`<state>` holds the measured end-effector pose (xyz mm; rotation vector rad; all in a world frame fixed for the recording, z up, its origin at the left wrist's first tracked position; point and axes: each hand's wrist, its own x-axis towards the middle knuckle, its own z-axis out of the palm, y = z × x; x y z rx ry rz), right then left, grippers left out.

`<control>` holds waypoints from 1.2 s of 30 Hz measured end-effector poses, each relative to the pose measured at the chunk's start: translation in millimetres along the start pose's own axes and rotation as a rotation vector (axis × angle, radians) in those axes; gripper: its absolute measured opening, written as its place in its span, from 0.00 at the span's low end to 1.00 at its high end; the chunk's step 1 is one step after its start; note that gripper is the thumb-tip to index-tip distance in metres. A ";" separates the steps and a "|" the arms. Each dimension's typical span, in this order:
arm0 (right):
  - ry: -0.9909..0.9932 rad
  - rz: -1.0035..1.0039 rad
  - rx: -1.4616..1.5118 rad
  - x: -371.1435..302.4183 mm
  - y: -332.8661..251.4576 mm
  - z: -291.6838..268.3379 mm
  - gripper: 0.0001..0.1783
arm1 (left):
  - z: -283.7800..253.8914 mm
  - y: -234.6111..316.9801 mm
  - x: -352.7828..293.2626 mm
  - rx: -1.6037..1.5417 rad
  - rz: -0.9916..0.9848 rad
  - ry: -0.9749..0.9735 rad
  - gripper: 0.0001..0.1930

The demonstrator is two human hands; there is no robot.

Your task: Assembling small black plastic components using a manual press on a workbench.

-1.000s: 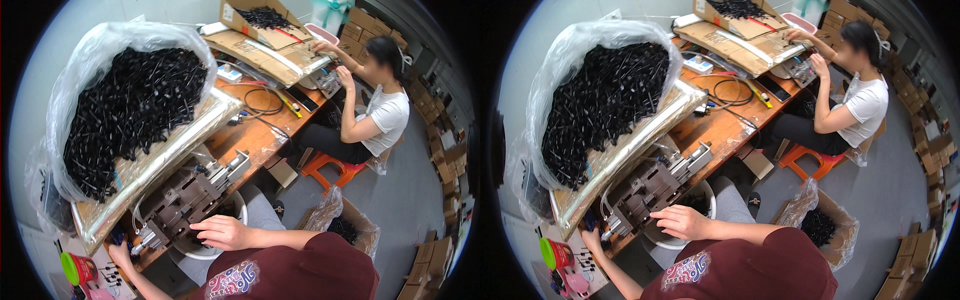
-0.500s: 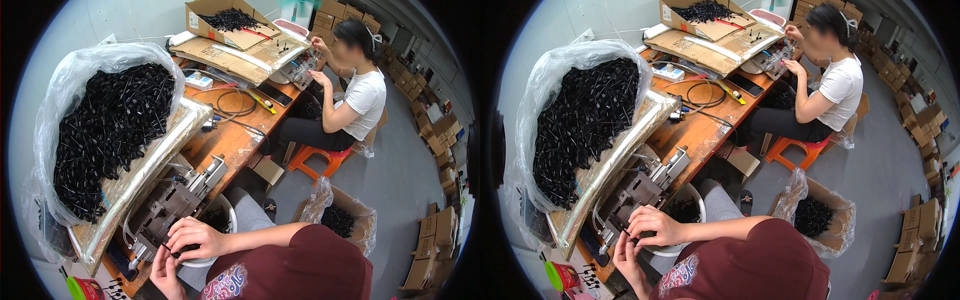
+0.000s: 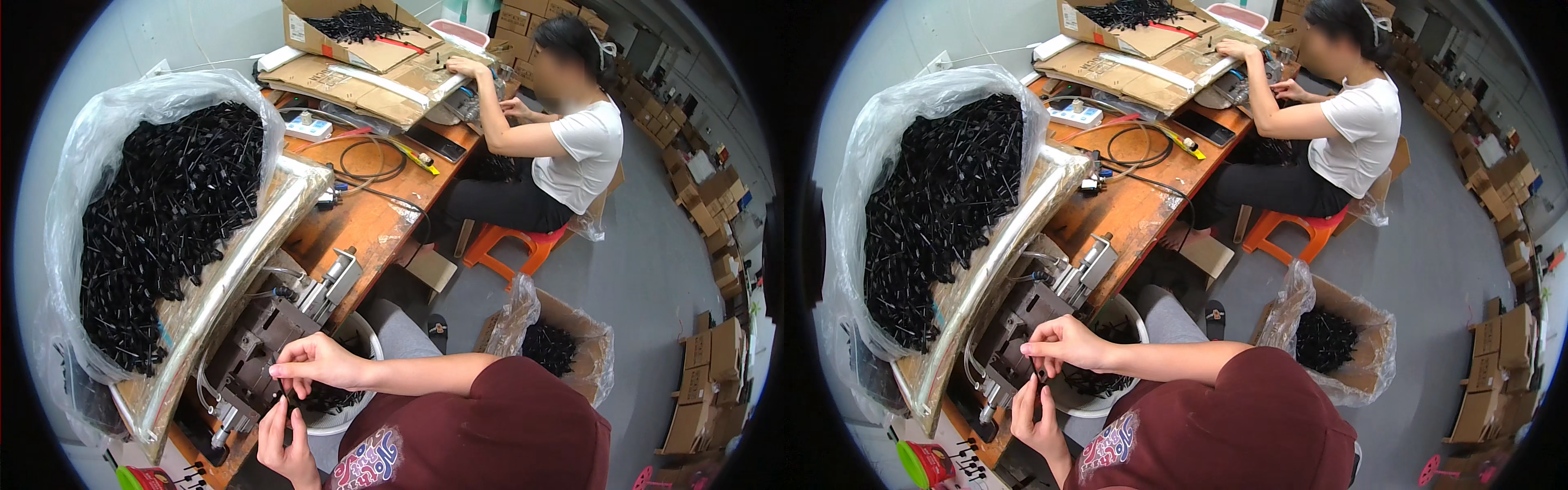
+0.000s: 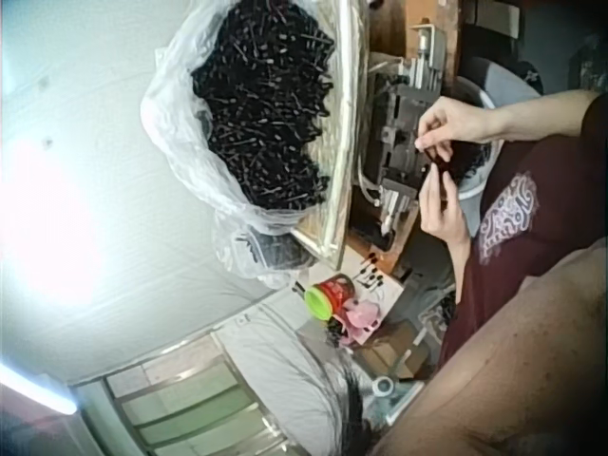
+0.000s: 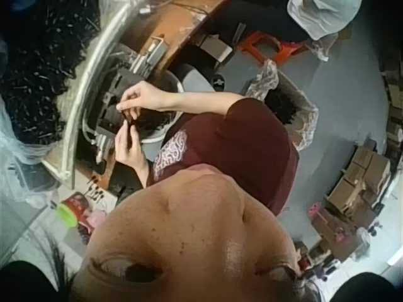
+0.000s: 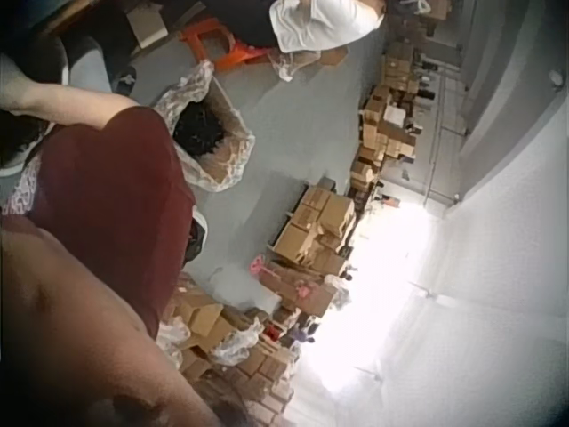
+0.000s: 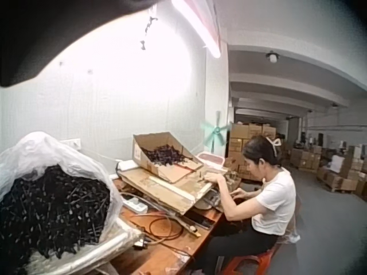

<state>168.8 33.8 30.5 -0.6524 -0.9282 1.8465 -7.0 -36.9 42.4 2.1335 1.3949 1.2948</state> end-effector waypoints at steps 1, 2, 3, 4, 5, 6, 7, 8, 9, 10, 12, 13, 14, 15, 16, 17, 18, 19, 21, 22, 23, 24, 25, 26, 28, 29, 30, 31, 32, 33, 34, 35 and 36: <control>0.006 -0.012 0.005 1.4 0.2 0.2 0.12 | 0.5 0.9 -0.2 -0.003 0.009 0.020 0.14; 0.009 -0.016 0.023 2.9 -1.0 0.3 0.12 | 1.6 2.6 0.6 -0.031 -0.010 0.011 0.14; 0.006 -0.014 0.041 4.9 -2.2 2.2 0.12 | 0.7 8.1 1.9 -0.053 -0.036 0.006 0.14; 0.002 -0.012 0.060 5.8 -4.3 3.0 0.12 | 0.1 12.0 2.4 -0.075 -0.061 0.000 0.14; -0.014 -0.003 0.042 6.2 -7.3 2.6 0.11 | 0.2 13.7 1.6 -0.073 -0.073 -0.010 0.14; -0.021 -0.012 0.055 6.7 -6.6 2.9 0.11 | -0.9 15.3 0.3 -0.071 -0.084 -0.018 0.15; -0.030 -0.019 0.068 8.2 -5.4 3.1 0.11 | -2.0 16.3 -0.5 -0.069 -0.097 -0.025 0.15; -0.040 -0.024 0.081 9.7 -4.7 2.6 0.11 | -2.5 17.3 1.7 -0.089 -0.078 -0.047 0.15; -0.037 -0.023 0.063 9.7 -5.6 2.3 0.10 | -4.1 18.9 4.5 -0.104 -0.071 -0.061 0.15; -0.046 -0.005 0.059 10.0 -3.8 1.5 0.10 | -7.5 19.5 4.5 -0.104 -0.082 -0.073 0.15; -0.020 -0.039 0.041 6.7 -10.6 -1.4 0.08 | -10.4 18.3 11.7 0.021 0.060 -0.115 0.16; -0.011 -0.089 0.012 3.9 -13.1 -1.9 0.08 | -11.4 20.3 14.9 0.014 0.065 -0.124 0.16; 0.078 -0.095 -0.025 3.8 -17.9 0.3 0.08 | -14.3 20.9 16.4 -0.051 0.115 -0.129 0.17; 0.134 -0.168 0.022 6.8 -16.4 -5.1 0.08 | -14.7 20.9 16.1 -0.093 0.148 -0.143 0.18; 0.180 -0.176 0.010 8.7 -18.7 -9.2 0.08 | -12.8 21.7 12.6 -0.106 0.142 -0.121 0.18; 0.133 -0.139 0.013 5.4 -25.6 -8.6 0.08 | -12.8 22.3 13.2 -0.091 0.137 -0.111 0.17; 0.095 -0.057 -0.009 1.2 -29.2 -5.7 0.09 | -10.4 16.7 10.9 -0.111 0.099 -0.090 0.17; 0.069 -0.017 0.003 -3.0 -30.8 0.3 0.10 | -9.9 16.0 11.1 -0.135 0.083 -0.084 0.16; 0.014 0.035 0.005 -6.8 -27.6 6.0 0.11 | -15.2 21.5 13.8 -0.148 0.097 -0.082 0.15; -0.003 0.042 -0.013 -5.8 -24.7 4.1 0.12 | -15.6 21.0 15.4 -0.150 0.129 -0.090 0.15; -0.019 0.058 -0.033 -5.4 -21.9 2.4 0.11 | -13.7 19.0 12.6 -0.173 0.133 -0.076 0.15; -0.025 0.069 -0.047 -5.4 -23.3 1.2 0.10 | -10.9 15.4 12.0 -0.180 0.147 -0.077 0.18; -0.044 0.070 -0.038 -4.6 -22.7 -0.3 0.10 | -10.3 13.2 9.8 -0.182 0.148 -0.075 0.17; -0.063 0.070 -0.027 -3.8 -21.5 -0.4 0.10 | -10.8 12.1 7.0 -0.185 0.149 -0.074 0.17; -0.021 0.041 -0.088 -3.0 -24.6 3.0 0.11 | -8.9 11.4 6.7 -0.193 0.132 -0.068 0.17; -0.055 0.026 -0.054 -1.7 -22.4 -0.5 0.11 | -9.0 10.9 6.1 -0.198 0.125 -0.066 0.17; -0.088 0.008 -0.024 -0.5 -21.6 -4.5 0.10 | -9.2 10.5 6.5 -0.195 0.136 -0.070 0.17; -0.094 0.004 -0.034 -0.5 -21.7 -4.6 0.10 | -10.0 10.4 7.4 -0.192 0.148 -0.075 0.17; -0.099 0.000 -0.044 -0.8 -22.5 -3.8 0.10 | -10.8 10.8 7.6 -0.190 0.161 -0.080 0.17; -0.103 -0.004 -0.054 -0.5 -22.7 -3.3 0.10 | -11.1 10.6 7.2 -0.190 0.158 -0.078 0.17; -0.109 -0.008 -0.052 -0.3 -22.5 -3.0 0.10 | -11.5 10.7 6.6 -0.191 0.156 -0.076 0.17; -0.113 -0.012 -0.050 -0.2 -22.1 -2.7 0.10 | -11.8 10.8 6.0 -0.192 0.155 -0.075 0.17; -0.118 -0.018 -0.047 -0.1 -21.3 -2.3 0.10 | -12.1 10.4 5.4 -0.191 0.157 -0.073 0.17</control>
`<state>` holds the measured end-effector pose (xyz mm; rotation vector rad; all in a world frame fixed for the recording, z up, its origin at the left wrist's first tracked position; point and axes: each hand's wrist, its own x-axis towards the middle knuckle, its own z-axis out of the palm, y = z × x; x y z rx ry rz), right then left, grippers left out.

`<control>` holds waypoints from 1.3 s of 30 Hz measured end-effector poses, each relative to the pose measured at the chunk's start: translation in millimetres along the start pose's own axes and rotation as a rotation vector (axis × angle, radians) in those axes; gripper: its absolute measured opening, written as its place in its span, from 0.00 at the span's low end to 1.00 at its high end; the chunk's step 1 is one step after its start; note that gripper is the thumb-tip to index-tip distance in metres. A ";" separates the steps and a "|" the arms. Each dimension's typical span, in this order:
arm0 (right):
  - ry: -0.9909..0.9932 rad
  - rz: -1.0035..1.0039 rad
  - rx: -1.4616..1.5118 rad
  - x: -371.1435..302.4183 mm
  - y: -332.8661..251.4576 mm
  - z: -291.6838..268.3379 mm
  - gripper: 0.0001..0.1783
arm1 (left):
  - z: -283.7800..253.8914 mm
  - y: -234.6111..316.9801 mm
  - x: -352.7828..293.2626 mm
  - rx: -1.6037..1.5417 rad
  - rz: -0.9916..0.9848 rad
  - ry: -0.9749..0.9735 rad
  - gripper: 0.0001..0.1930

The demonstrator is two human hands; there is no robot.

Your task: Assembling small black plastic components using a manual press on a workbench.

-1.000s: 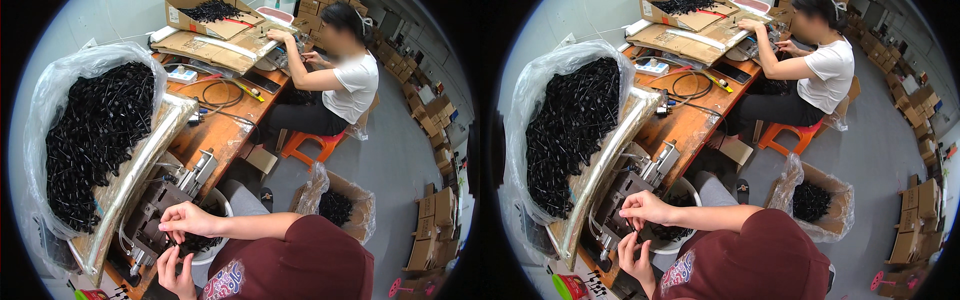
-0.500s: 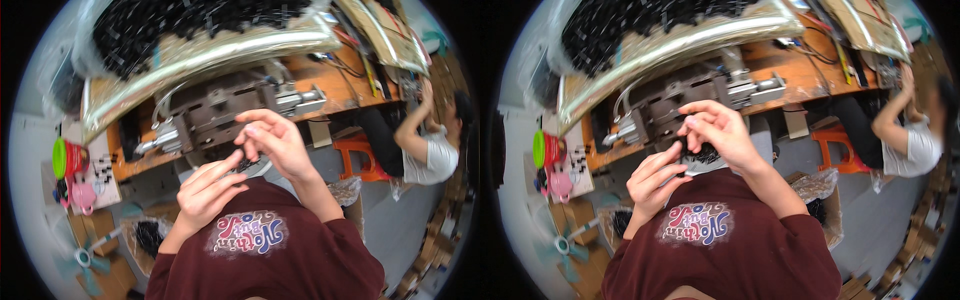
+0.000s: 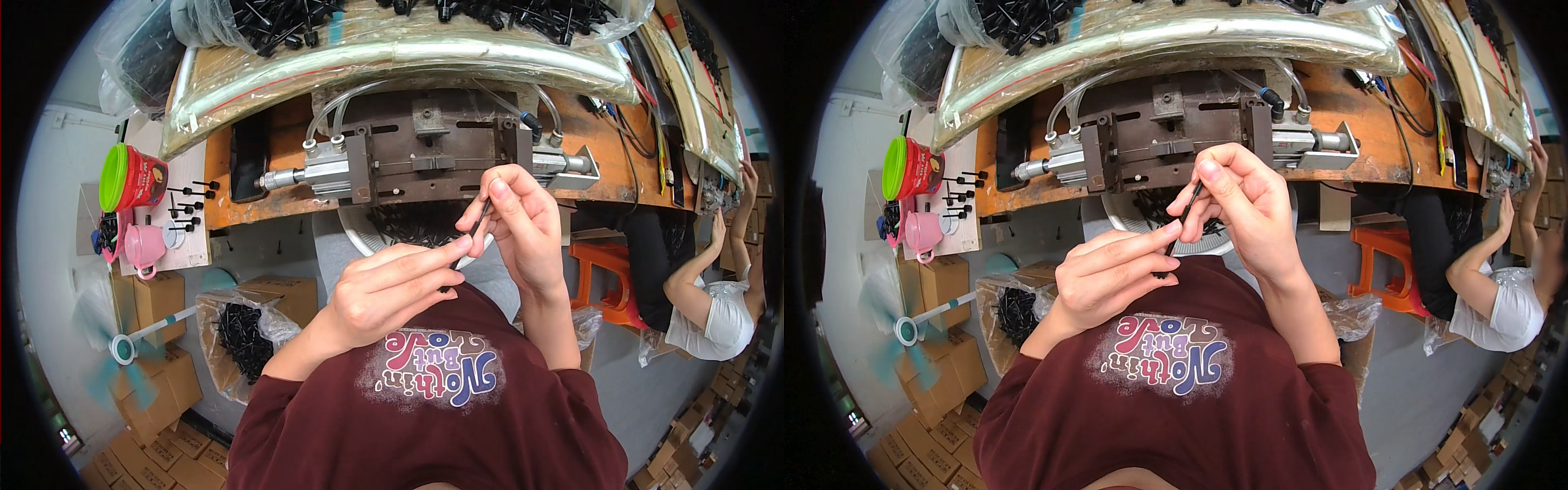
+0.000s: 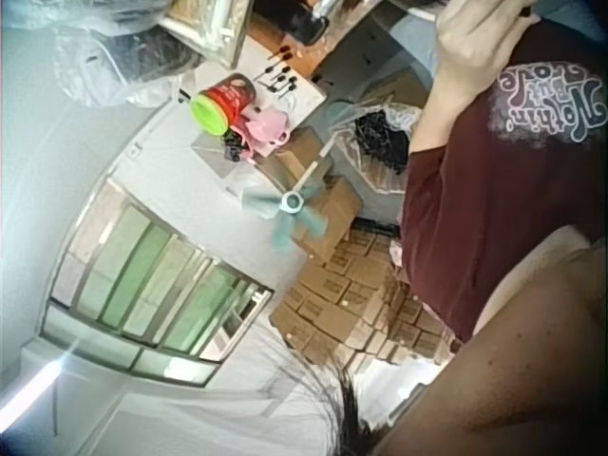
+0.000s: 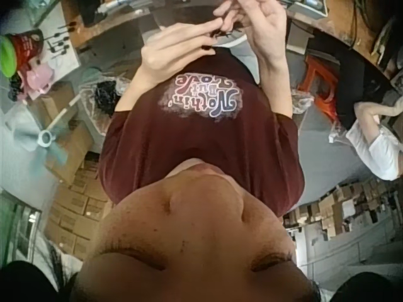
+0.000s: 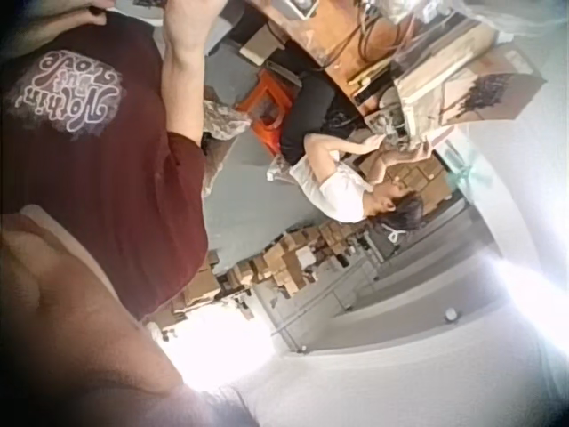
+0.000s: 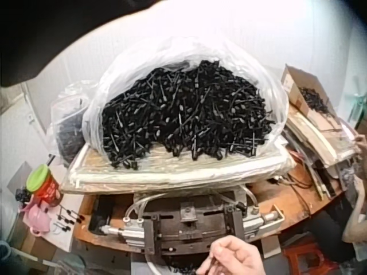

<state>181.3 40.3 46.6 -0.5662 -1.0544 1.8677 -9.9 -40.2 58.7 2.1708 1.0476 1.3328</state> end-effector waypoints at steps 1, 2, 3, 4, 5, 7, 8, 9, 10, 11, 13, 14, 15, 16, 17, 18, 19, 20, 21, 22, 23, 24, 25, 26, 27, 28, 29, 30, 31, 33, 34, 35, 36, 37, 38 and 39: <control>-0.003 0.003 0.004 0.0 0.4 0.5 0.10 | -0.3 -0.1 -0.6 0.001 0.003 0.001 0.17; -0.006 0.006 0.009 -0.2 0.5 1.2 0.10 | -0.7 -0.1 -1.4 0.002 0.006 0.002 0.17; -0.010 0.009 0.012 -0.1 0.4 1.7 0.10 | -0.9 -0.3 -1.8 0.000 0.010 0.001 0.16; -0.011 0.010 0.013 -0.1 0.5 2.4 0.10 | -1.2 -0.3 -2.3 -0.001 0.013 -0.001 0.16; -0.013 0.012 0.013 -0.1 0.5 3.1 0.10 | -1.6 -0.1 -3.0 -0.001 0.017 -0.002 0.16; -0.015 0.015 0.008 -0.3 0.2 3.2 0.10 | -2.9 0.3 -3.1 -0.005 0.020 -0.009 0.16; -0.017 0.016 0.006 -0.2 0.3 3.5 0.10 | -3.8 0.7 -3.2 -0.006 0.021 -0.011 0.16; -0.018 0.019 0.003 -0.5 0.2 3.5 0.10 | -4.1 0.8 -3.2 -0.013 0.013 -0.011 0.16; 0.001 0.008 -0.042 -1.3 -0.3 5.4 0.10 | -4.4 0.9 -3.3 -0.019 0.006 -0.011 0.16; 0.020 -0.002 -0.086 -2.4 -1.1 8.8 0.11 | -4.3 1.0 -3.4 -0.024 -0.002 -0.010 0.16; 0.027 -0.020 -0.138 -3.4 -1.4 11.7 0.11 | -4.4 0.8 -4.2 -0.028 -0.004 -0.005 0.16; 0.018 -0.026 -0.148 -3.8 -1.6 12.0 0.11 | -4.4 0.8 -4.4 -0.029 -0.005 -0.003 0.16; 0.009 -0.032 -0.158 -4.0 -1.5 12.4 0.10 | -4.9 0.6 -4.6 -0.029 -0.004 -0.002 0.16; -0.005 -0.032 -0.141 -4.4 -1.0 11.7 0.10 | -5.6 0.6 -4.6 -0.029 -0.003 -0.001 0.16; -0.019 -0.033 -0.124 -5.1 -0.3 10.3 0.11 | -6.1 0.8 -4.5 -0.029 -0.002 0.000 0.16; -0.034 -0.034 -0.106 -5.6 0.0 9.3 0.11 | -6.5 1.3 -4.3 -0.030 -0.005 -0.002 0.16; -0.039 -0.037 -0.111 -6.0 -0.4 8.8 0.11 | -6.7 2.0 -4.2 -0.031 -0.008 -0.005 0.17; -0.044 -0.040 -0.116 -6.6 -0.9 8.5 0.11 | -6.9 2.6 -4.1 -0.032 -0.011 -0.008 0.17; -0.049 -0.042 -0.120 -6.8 -0.7 8.0 0.11 | -6.5 2.5 -4.6 -0.039 -0.021 -0.004 0.17; -0.048 -0.036 -0.122 -7.2 -1.0 7.8 0.11 | -5.9 2.3 -5.4 -0.045 -0.030 -0.001 0.17; -0.047 -0.031 -0.125 -7.5 -1.7 8.0 0.11 | -5.4 2.4 -6.2 -0.052 -0.039 0.002 0.17; -0.047 -0.027 -0.129 -7.5 -2.0 8.0 0.10 | -4.9 2.5 -6.8 -0.053 -0.042 0.004 0.17; -0.037 -0.016 -0.104 -7.7 -1.3 8.3 0.10 | -4.6 2.9 -7.4 -0.054 -0.045 0.007 0.17; -0.027 -0.006 -0.080 -7.9 -0.1 8.8 0.10 | -4.3 3.2 -8.0 -0.055 -0.048 0.009 0.17; -0.016 0.001 -0.058 -7.8 0.3 8.6 0.10 | -4.3 2.1 -7.5 -0.044 -0.037 0.007 0.17; -0.008 0.026 -0.043 -8.0 0.6 8.0 0.10 | -4.5 0.8 -7.2 -0.034 -0.027 0.005 0.17; -0.001 0.051 -0.028 -8.2 1.1 7.4 0.10 | -4.4 -0.3 -6.9 -0.023 -0.017 0.003 0.17; 0.005 0.078 -0.014 -8.5 1.0 7.5 0.10 | -4.3 -0.2 -6.9 -0.020 -0.019 0.006 0.17; 0.010 0.063 0.002 -8.8 1.5 8.1 0.08 | -3.8 0.2 -7.1 -0.018 -0.022 0.008 0.17; 0.082 -0.112 -0.312 -12.2 -0.3 15.6 0.06 | -2.9 -0.4 -6.9 -0.006 -0.023 0.011 0.17; 0.119 -0.202 -0.467 -13.9 -0.9 19.0 0.06 | -2.4 -1.4 -6.4 0.004 -0.022 0.011 0.17; 0.125 -0.369 -0.739 -15.1 2.4 18.9 0.06 | -1.7 -2.5 -6.1 0.013 -0.021 0.010 0.16; 0.100 -0.495 -0.752 -10.3 7.8 17.6 0.06 | -0.7 -3.9 -6.7 0.022 -0.014 0.020 0.16; 0.116 -0.386 -0.656 -10.2 6.0 17.1 0.07 | 0.7 -5.4 -7.7 0.031 -0.006 0.029 0.16; 0.131 -0.278 -0.558 -9.8 2.6 19.0 0.07 | 1.0 -6.0 -8.0 0.040 0.001 0.039 0.16; 0.152 -0.197 -0.395 -8.2 0.5 21.4 0.08 | -0.2 -6.3 -7.0 0.046 0.007 0.039 0.16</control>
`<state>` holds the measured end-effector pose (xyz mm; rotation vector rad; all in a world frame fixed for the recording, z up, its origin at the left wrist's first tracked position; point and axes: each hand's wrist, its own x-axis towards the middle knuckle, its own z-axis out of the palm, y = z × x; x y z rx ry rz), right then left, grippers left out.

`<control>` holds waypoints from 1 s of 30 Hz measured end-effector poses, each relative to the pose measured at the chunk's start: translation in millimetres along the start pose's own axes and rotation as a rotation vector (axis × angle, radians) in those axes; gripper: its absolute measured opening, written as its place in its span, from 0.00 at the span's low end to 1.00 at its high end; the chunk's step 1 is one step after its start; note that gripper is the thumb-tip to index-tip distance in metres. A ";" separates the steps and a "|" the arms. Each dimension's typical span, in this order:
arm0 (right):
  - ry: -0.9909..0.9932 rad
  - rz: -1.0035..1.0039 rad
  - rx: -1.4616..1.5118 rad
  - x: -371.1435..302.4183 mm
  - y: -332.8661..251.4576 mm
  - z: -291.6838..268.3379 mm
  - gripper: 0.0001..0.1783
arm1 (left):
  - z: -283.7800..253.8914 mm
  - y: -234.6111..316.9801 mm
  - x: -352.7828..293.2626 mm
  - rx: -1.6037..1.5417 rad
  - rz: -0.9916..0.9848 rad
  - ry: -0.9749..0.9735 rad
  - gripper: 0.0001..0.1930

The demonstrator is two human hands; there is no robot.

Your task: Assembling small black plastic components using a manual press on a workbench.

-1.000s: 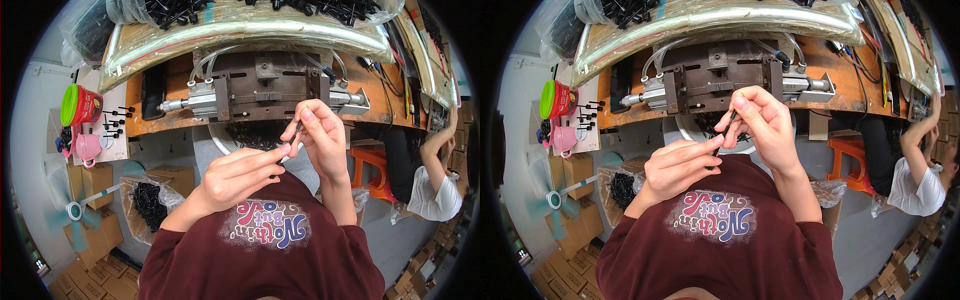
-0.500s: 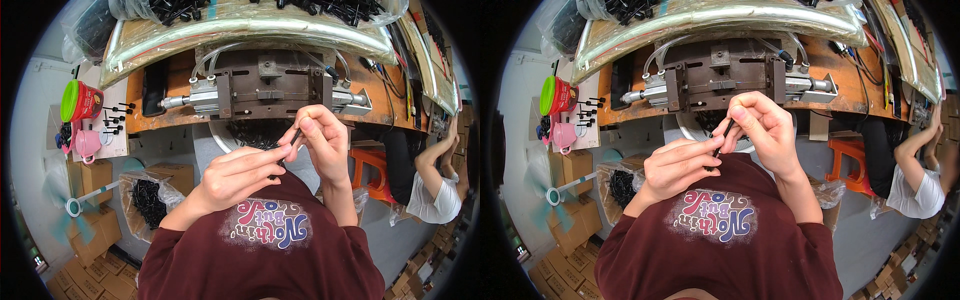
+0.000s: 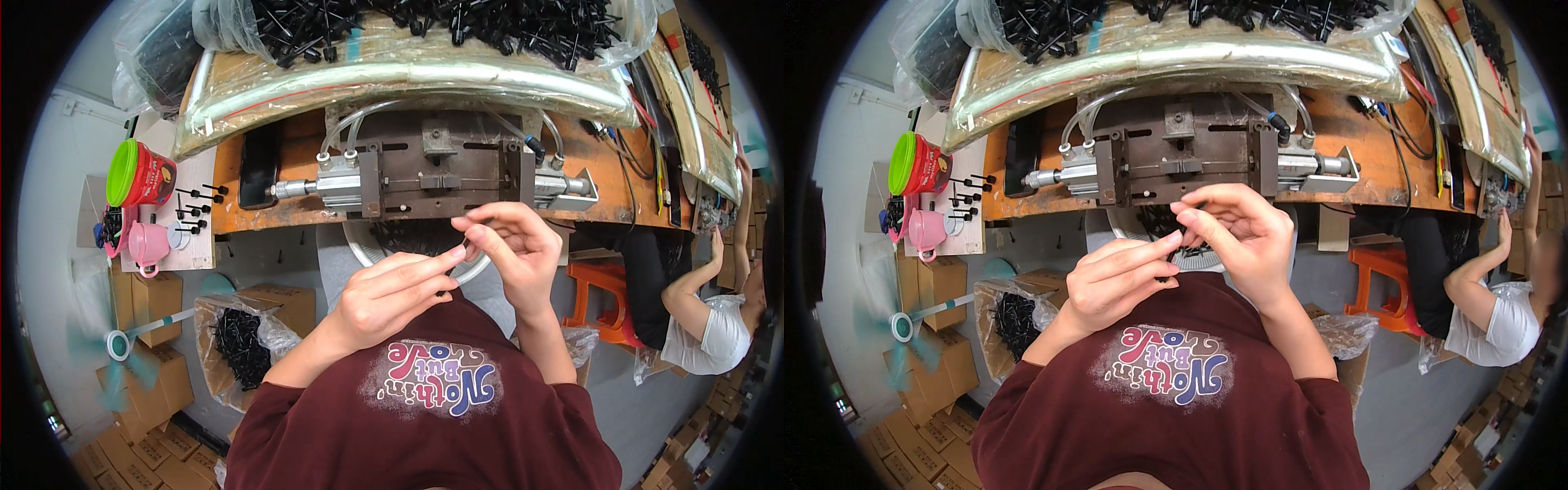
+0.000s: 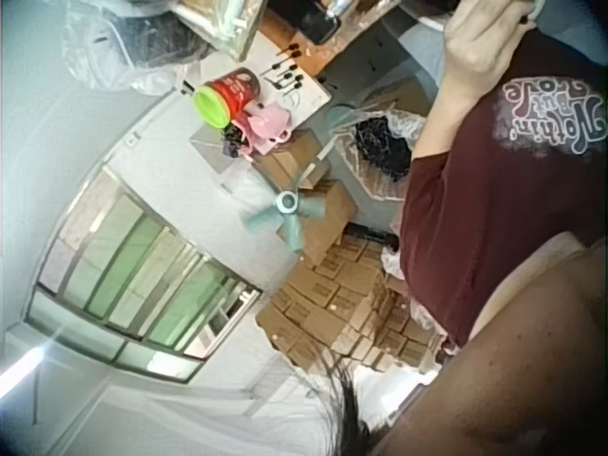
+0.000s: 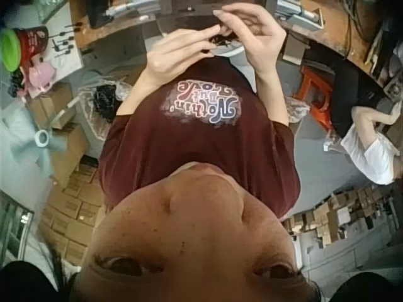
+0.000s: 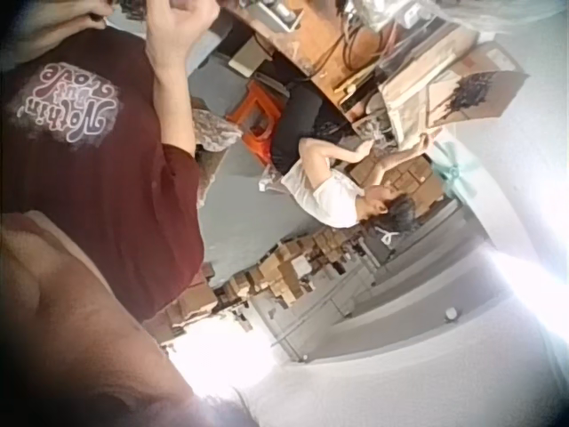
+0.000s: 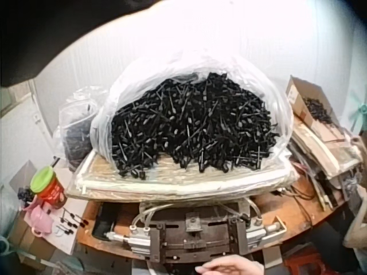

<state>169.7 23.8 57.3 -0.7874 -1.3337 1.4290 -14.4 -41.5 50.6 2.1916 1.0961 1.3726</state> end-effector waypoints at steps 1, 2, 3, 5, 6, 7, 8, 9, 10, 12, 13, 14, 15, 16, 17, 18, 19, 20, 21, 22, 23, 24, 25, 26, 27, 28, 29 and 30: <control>0.017 0.097 0.155 2.4 -1.9 1.6 0.09 | -0.6 -0.7 0.7 0.008 0.010 -0.001 0.16; -0.048 0.101 0.155 3.8 3.6 -5.6 0.10 | -0.6 -2.1 1.0 0.017 0.019 -0.003 0.16; -0.043 0.058 0.160 3.2 7.0 -5.5 0.08 | 0.2 -4.0 0.1 0.025 0.025 -0.006 0.16; -0.028 -0.046 0.005 3.1 6.1 -2.5 0.07 | 1.5 -7.4 0.0 0.039 0.034 0.000 0.16; -0.033 -0.040 -0.023 4.5 5.3 -2.1 0.07 | 1.4 -7.2 0.2 0.041 0.031 -0.001 0.16; -0.039 -0.034 -0.051 6.6 4.3 -1.8 0.07 | 1.1 -7.4 0.5 0.044 0.027 -0.001 0.16; -0.044 -0.027 -0.080 9.1 3.3 -1.5 0.07 | 1.1 -8.3 0.6 0.039 0.027 0.010 0.16; -0.043 0.024 -0.001 13.1 2.7 -1.3 0.06 | 1.1 -9.8 0.5 0.034 0.027 0.020 0.16; -0.036 0.079 0.091 17.1 0.9 -0.8 0.06 | 0.8 -10.9 0.9 0.029 0.028 0.031 0.16; -0.046 0.104 0.160 20.9 3.7 -3.6 0.05 | 1.3 -11.4 3.5 0.029 0.029 0.031 0.15; -0.052 0.078 0.114 20.9 5.7 -4.0 0.06 | 1.6 -11.4 4.3 0.029 0.029 0.030 0.15; -0.057 0.052 0.068 21.5 6.3 -3.5 0.06 | 1.7 -11.9 4.3 0.024 0.024 0.029 0.15; -0.064 0.026 0.024 21.9 6.4 -2.7 0.07 | 1.8 -12.4 3.4 0.020 0.018 0.028 0.14; -0.093 0.071 0.008 25.7 6.4 -3.1 0.07 | 2.2 -13.2 2.3 0.016 0.012 0.027 0.13; -0.122 0.116 -0.008 33.5 6.4 -4.2 0.08 | 3.6 -14.8 1.3 0.045 -0.010 0.048 0.14; -0.150 0.157 -0.025 41.9 5.7 -4.7 0.08 | 5.3 -17.7 1.5 0.073 -0.027 0.068 0.14; -0.149 0.162 -0.081 49.4 3.2 -2.9 0.09 | 5.8 -19.2 1.9 0.102 -0.045 0.088 0.14; -0.095 0.059 -0.239 60.0 -1.5 0.3 0.11 | 4.5 -18.7 2.7 0.107 -0.087 0.081 0.14; -0.043 -0.044 -0.396 73.7 -6.0 3.0 0.12 | 5.3 -20.5 1.7 0.125 -0.118 0.088 0.14; 0.019 -0.303 -0.683 91.3 -12.1 1.3 0.13 | 7.6 -23.0 0.8 0.139 -0.147 0.092 0.14; 0.091 -0.567 -0.970 111.3 -15.6 -3.6 0.14 | 12.0 -26.9 -0.4 0.149 -0.171 0.095 0.14; 0.109 -0.748 -1.069 134.8 -14.4 -7.7 0.14 | 17.8 -31.9 -3.4 0.179 -0.198 0.090 0.15; 0.129 -0.930 -1.173 157.9 -13.9 -11.8 0.13 | 24.0 -36.4 -4.6 0.240 -0.180 0.076 0.15; 0.114 -1.006 -1.344 177.9 -16.3 -13.1 0.16 | 29.2 -39.5 -5.4 0.307 -0.165 0.063 0.15; 0.094 -1.082 -1.508 196.1 -18.7 -11.4 0.18 | 33.5 -42.5 -7.5 0.382 -0.157 0.051 0.15; 0.061 -1.050 -1.682 209.3 -21.1 -8.2 0.16 | 38.6 -46.2 -10.4 0.430 -0.143 0.042 0.15; 0.059 -1.059 -1.761 220.7 -21.9 -7.4 0.14 | 42.7 -48.1 -10.9 0.450 -0.130 0.042 0.14; 0.054 -1.065 -1.838 232.6 -19.5 -6.7 0.13 | 47.0 -50.7 -11.0 0.472 -0.122 0.042 0.14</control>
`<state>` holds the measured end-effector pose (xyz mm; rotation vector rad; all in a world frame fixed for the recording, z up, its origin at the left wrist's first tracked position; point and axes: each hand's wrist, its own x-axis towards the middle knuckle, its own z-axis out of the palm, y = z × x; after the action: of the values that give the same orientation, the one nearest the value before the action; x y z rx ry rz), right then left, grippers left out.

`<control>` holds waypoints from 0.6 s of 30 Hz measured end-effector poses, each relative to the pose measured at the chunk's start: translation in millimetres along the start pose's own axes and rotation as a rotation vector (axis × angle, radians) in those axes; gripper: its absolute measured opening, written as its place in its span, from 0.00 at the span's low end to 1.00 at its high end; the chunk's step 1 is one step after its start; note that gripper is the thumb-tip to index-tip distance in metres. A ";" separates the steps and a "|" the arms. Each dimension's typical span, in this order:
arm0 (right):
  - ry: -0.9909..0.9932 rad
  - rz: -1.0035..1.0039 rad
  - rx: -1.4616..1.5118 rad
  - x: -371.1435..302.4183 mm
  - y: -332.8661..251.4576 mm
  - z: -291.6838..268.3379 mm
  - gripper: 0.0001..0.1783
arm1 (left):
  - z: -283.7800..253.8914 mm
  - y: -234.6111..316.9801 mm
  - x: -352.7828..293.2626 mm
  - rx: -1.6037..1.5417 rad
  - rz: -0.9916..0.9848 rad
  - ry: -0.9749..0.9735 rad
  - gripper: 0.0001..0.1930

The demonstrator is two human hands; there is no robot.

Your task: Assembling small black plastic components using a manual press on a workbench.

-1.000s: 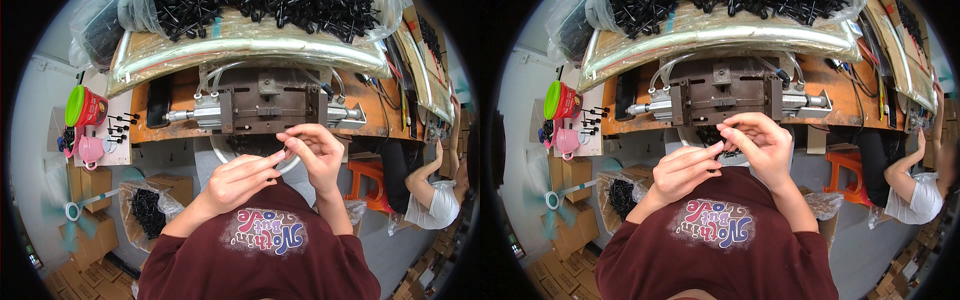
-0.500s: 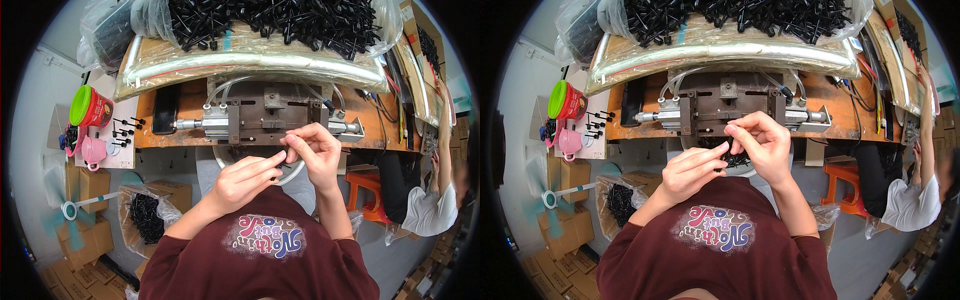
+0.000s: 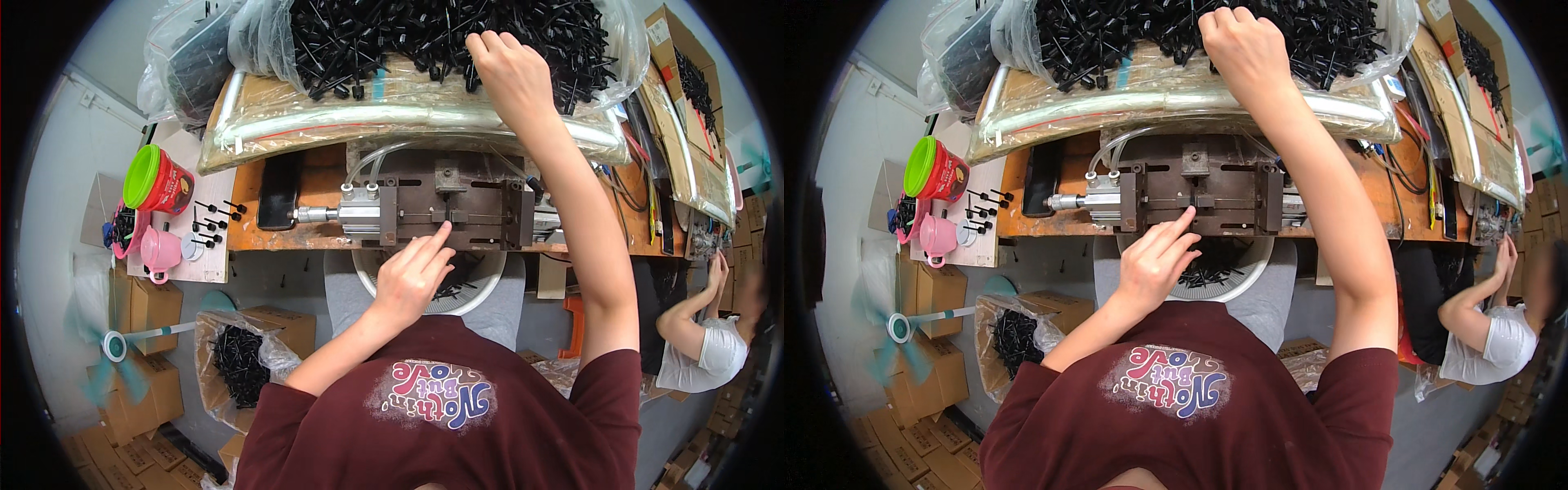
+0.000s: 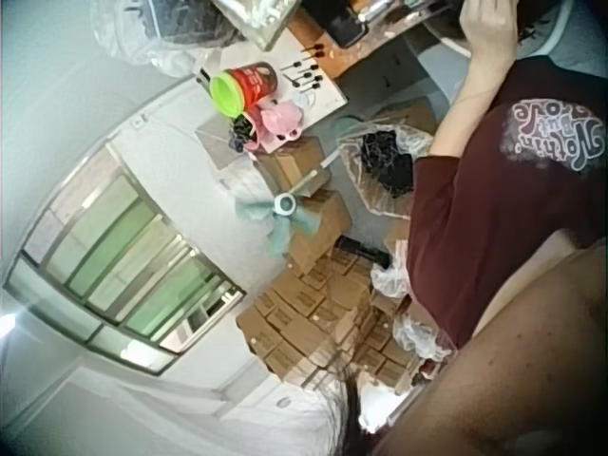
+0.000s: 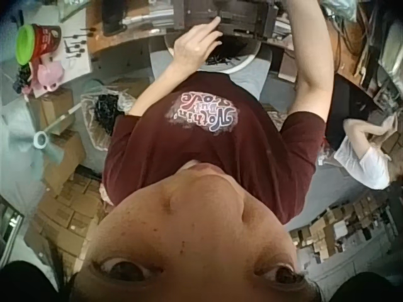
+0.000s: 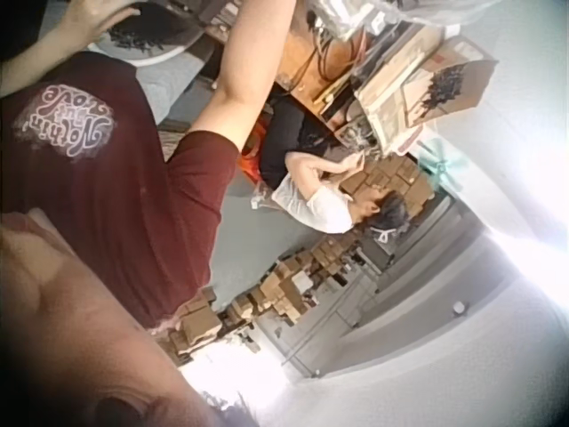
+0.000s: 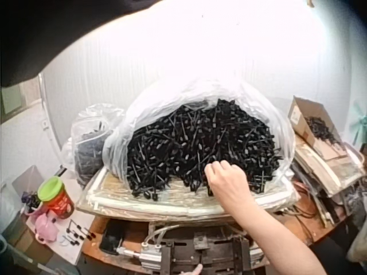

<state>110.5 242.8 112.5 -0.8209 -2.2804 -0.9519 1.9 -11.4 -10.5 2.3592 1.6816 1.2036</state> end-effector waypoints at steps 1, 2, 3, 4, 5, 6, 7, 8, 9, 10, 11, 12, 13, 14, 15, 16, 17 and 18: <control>-0.027 -0.026 -0.071 5.6 4.2 7.5 0.11 | 3.3 1.3 1.5 0.017 0.013 0.004 0.14; -0.009 -0.048 -0.117 7.5 9.3 17.3 0.09 | 5.5 2.8 4.0 0.028 0.031 0.001 0.14; -0.038 -0.071 -0.115 8.6 9.9 22.2 0.08 | 7.3 3.3 4.9 0.061 0.040 -0.001 0.14; -0.069 -0.093 -0.113 8.8 11.0 26.4 0.08 | 9.4 2.8 6.3 0.094 0.049 -0.003 0.14; -0.100 -0.115 -0.114 7.4 13.0 29.6 0.08 | 10.5 1.8 8.0 0.125 0.060 -0.006 0.14; -0.068 -0.144 -0.083 6.5 12.4 28.9 0.07 | 9.2 0.4 10.0 0.116 0.056 -0.019 0.14; -0.027 -0.151 -0.044 4.7 12.4 27.7 0.06 | 7.0 -0.8 13.0 0.105 0.053 -0.032 0.15; 0.012 -0.157 -0.005 1.2 12.0 25.8 0.05 | 5.9 -1.8 14.7 0.094 0.051 -0.046 0.15; 0.050 -0.163 0.035 -2.3 9.7 22.4 0.04 | 6.5 -1.9 13.7 0.097 0.045 -0.046 0.15; 0.039 -0.147 0.040 -5.1 7.0 19.5 0.04 | 7.5 -2.2 12.6 0.099 0.039 -0.047 0.15; 0.032 -0.110 0.095 -7.4 3.6 16.7 0.04 | 8.3 -2.4 11.6 0.101 0.032 -0.048 0.15; 0.023 -0.068 0.144 -10.3 0.9 11.7 0.04 | 8.7 -2.1 11.4 0.096 0.031 -0.044 0.15; 0.014 -0.025 0.193 -11.5 -0.9 8.8 0.03 | 8.9 -2.3 11.6 0.092 0.028 -0.039 0.15; -0.015 0.013 0.253 -11.6 -2.0 8.0 0.03 | 8.9 -2.2 11.5 0.088 0.025 -0.035 0.15; -0.042 0.052 0.313 -10.9 -2.7 6.9 0.03 | 8.1 -1.7 11.8 0.092 0.019 -0.043 0.15; -0.068 0.091 0.373 -10.2 -3.0 5.9 0.03 | 6.9 -1.0 12.1 0.096 0.012 -0.052 0.15; -0.046 0.126 0.460 -9.2 -2.6 4.4 0.05 | 6.3 -0.6 12.0 0.100 0.003 -0.061 0.15; -0.021 0.161 0.547 -6.5 -1.6 2.6 0.08 | 6.2 -1.1 12.2 0.104 0.011 -0.058 0.15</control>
<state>113.1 241.7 105.9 -0.7509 -2.2829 -0.2218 6.2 1.4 -8.3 2.4391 1.7569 1.0627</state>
